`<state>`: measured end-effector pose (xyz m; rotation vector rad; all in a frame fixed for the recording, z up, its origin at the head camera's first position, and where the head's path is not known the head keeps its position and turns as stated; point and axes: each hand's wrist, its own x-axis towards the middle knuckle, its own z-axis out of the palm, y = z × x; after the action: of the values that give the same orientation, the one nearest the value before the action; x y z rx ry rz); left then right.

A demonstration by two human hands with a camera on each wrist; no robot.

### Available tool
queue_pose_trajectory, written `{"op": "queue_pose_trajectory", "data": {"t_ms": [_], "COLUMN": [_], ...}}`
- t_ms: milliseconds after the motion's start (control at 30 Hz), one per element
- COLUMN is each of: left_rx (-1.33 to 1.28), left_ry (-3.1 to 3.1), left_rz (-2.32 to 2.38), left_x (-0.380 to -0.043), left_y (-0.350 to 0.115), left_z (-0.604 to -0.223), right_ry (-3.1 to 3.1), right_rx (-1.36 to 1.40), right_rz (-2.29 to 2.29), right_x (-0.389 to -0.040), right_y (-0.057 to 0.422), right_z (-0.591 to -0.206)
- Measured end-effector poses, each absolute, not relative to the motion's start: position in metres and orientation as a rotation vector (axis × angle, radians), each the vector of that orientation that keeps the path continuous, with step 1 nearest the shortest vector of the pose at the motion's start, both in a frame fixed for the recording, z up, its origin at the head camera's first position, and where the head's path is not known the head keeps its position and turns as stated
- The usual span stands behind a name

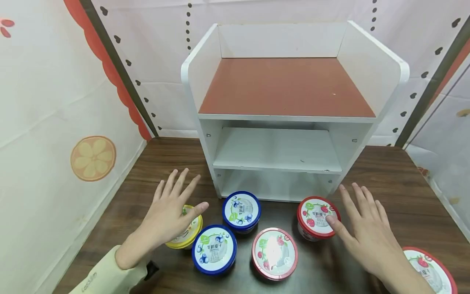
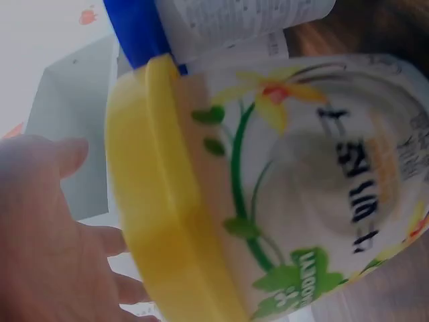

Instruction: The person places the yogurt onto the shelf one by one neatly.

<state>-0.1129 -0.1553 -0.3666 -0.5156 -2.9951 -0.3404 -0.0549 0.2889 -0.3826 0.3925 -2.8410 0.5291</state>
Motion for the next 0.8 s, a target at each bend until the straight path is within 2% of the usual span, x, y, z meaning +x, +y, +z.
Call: {"op": "queue_pose_trajectory", "data": {"t_ms": [533,800], "left_rx": [-0.598,-0.565], "left_ry": [-2.902,-2.847], "left_rz": [-0.833,-1.243], "left_x": [-0.143,-0.162], "left_y": [-0.169,-0.182], "left_z": [-0.333,-0.316], "right_ry": [-2.72,-2.702], "right_rx": [0.37,0.247], "right_rz": [0.683,0.837], "right_x": [-0.047,-0.034], "right_y": [0.288,0.286], "right_z": [-0.379,-0.379]}}
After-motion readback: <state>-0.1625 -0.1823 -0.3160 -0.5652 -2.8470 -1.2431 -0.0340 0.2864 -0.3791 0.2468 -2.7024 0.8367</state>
